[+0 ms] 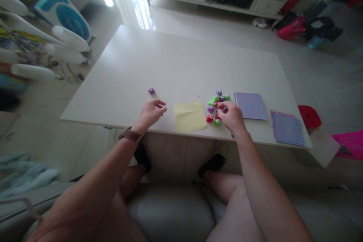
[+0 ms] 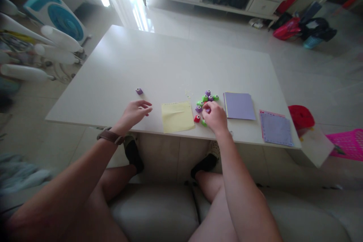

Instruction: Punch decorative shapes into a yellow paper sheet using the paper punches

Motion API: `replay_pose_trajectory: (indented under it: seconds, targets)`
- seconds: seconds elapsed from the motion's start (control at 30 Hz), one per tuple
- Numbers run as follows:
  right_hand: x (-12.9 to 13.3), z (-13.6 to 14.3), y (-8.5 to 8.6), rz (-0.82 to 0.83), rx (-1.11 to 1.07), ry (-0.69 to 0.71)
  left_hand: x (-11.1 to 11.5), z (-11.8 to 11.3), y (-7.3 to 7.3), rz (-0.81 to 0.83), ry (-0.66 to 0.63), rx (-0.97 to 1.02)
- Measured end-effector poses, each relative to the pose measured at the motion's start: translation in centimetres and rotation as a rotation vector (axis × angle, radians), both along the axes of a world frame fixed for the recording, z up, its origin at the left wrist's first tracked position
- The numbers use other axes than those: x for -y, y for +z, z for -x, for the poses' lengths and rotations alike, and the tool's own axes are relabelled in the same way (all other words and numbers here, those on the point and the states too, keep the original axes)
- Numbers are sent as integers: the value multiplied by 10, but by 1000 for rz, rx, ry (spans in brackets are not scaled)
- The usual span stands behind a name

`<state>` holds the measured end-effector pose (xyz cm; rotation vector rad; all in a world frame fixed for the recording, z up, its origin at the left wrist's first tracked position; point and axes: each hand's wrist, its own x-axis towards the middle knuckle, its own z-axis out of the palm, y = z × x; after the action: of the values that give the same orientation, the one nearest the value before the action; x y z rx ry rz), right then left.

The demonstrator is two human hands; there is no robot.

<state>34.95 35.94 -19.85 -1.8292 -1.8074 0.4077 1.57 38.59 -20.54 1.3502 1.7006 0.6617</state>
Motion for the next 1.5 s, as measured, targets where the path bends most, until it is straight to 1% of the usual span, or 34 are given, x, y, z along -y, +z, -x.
replay_pose_trajectory:
  seconds: [0.07, 0.13, 0.23, 0.33, 0.43, 0.53, 0.67, 0.73, 0.77, 0.83, 0.9, 0.93, 1.0, 1.03, 1.1, 1.17, 1.3, 1.4, 1.5]
  targets:
    - [-1, -10, -1, 95, 23, -57, 5, -4, 2, -29, -70, 10]
    - [-1, -10, -2, 159, 35, -54, 10, -7, 4, -59, -127, 12]
    - [0, 2, -2, 196, 64, 8, 13, -9, 5, -111, -173, -33]
    - [1, 15, -2, 251, 115, 95, 13, -10, 2, -132, -193, -67]
    - [2, 19, -3, 304, 163, 135, 13, -12, -1, -141, -205, -74]
    - [2, 16, -6, 297, 175, 139, 14, -14, -3, -168, -237, -75]
    - [0, 11, -9, 213, 127, 137, 15, -16, -5, -227, -277, -83]
    - [-2, 13, -11, 188, -17, 115, 16, -20, -7, -218, -263, -29]
    - [-2, 16, -11, 194, -138, 103, 16, -23, -8, -186, -245, 39]
    - [-1, 27, -13, 231, -452, 92, 19, -31, -8, -66, -193, 271]
    - [2, 43, -14, 240, -766, 117, 24, -40, -6, 96, -137, 574]
    - [3, 52, -15, 236, -886, 133, 27, -45, -4, 169, -127, 708]
    - [7, 67, -16, 256, -1028, 145, 34, -54, -2, 267, -144, 912]
    - [8, 73, -17, 272, -1069, 147, 37, -57, -2, 289, -154, 979]
    - [11, 80, -18, 308, -1111, 148, 42, -62, -3, 278, -144, 1032]
    - [13, 83, -19, 333, -1119, 140, 44, -63, -6, 231, -116, 1002]
    - [16, 84, -15, 377, -1062, 136, 44, -62, -11, 121, -94, 836]
    - [18, 86, -12, 401, -1035, 150, 44, -62, -13, 2, -113, 666]
    - [19, 88, -11, 394, -1020, 134, 45, -64, -13, -126, -159, 507]
